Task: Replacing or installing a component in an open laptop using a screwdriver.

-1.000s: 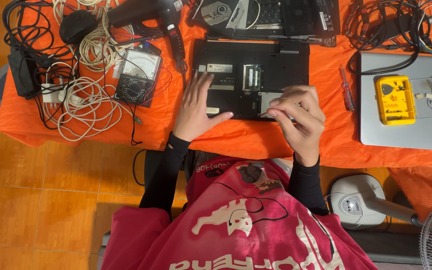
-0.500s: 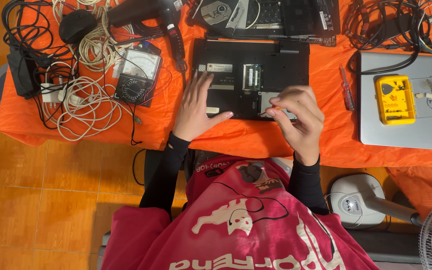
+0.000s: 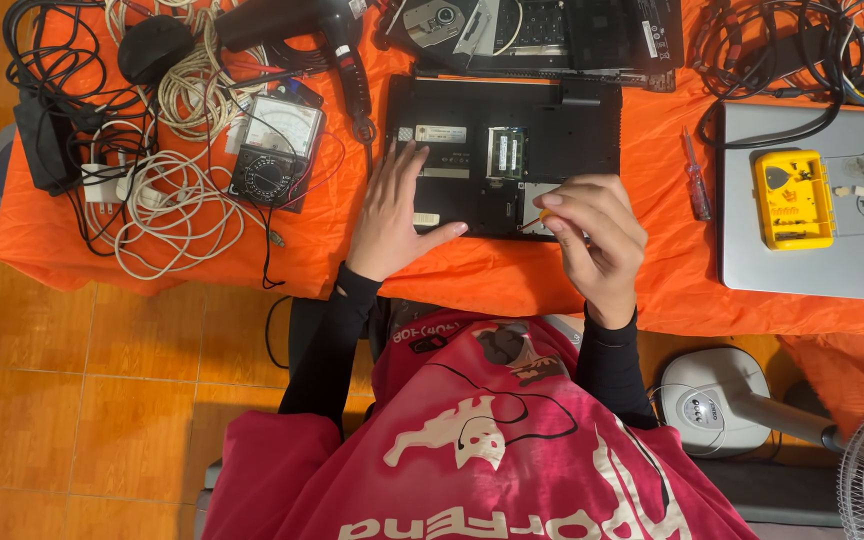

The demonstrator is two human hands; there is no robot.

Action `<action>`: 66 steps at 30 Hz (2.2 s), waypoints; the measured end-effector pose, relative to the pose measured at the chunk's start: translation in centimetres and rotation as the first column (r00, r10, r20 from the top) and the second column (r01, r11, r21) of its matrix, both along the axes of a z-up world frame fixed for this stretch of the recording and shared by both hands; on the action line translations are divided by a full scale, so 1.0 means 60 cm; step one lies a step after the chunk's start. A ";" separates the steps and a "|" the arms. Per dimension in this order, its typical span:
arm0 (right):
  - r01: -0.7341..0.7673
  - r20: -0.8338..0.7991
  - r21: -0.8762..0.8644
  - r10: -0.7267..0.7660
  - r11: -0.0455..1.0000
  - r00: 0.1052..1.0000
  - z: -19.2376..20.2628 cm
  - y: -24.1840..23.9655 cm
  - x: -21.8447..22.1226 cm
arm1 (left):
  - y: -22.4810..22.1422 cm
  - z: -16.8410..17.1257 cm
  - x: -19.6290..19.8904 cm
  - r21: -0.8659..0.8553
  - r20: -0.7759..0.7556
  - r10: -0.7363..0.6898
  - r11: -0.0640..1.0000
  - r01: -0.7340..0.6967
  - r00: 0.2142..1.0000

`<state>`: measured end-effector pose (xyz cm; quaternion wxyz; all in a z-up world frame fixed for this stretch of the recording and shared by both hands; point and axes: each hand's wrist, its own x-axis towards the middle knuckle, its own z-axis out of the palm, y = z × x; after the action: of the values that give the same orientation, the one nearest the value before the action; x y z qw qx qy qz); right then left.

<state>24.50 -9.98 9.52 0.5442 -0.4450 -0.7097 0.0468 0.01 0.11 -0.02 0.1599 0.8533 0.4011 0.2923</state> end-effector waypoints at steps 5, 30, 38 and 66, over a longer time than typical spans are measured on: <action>0.009 -0.004 0.017 -0.009 1.000 1.000 0.002 0.003 -0.002 | -0.001 -0.001 0.000 0.012 0.005 -0.001 1.000 0.001 1.000; 0.093 -0.025 -0.111 -0.097 0.989 0.995 0.014 -0.007 0.010 | 0.000 0.000 -0.004 -0.005 0.008 -0.037 0.999 0.037 0.999; 0.059 -0.010 -0.113 -0.061 0.992 0.998 0.013 0.001 0.021 | -0.001 0.002 -0.002 -0.018 -0.007 -0.025 1.000 0.025 1.000; 0.687 -0.735 0.087 -0.419 0.722 0.533 -0.140 -0.231 0.477 | 0.012 0.063 0.048 -0.366 0.143 0.201 0.920 -0.137 0.969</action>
<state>53.15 -23.83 1.12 0.8185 -0.4917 -0.2767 -0.1082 2.90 0.85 3.77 0.3199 0.7432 0.5035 0.3030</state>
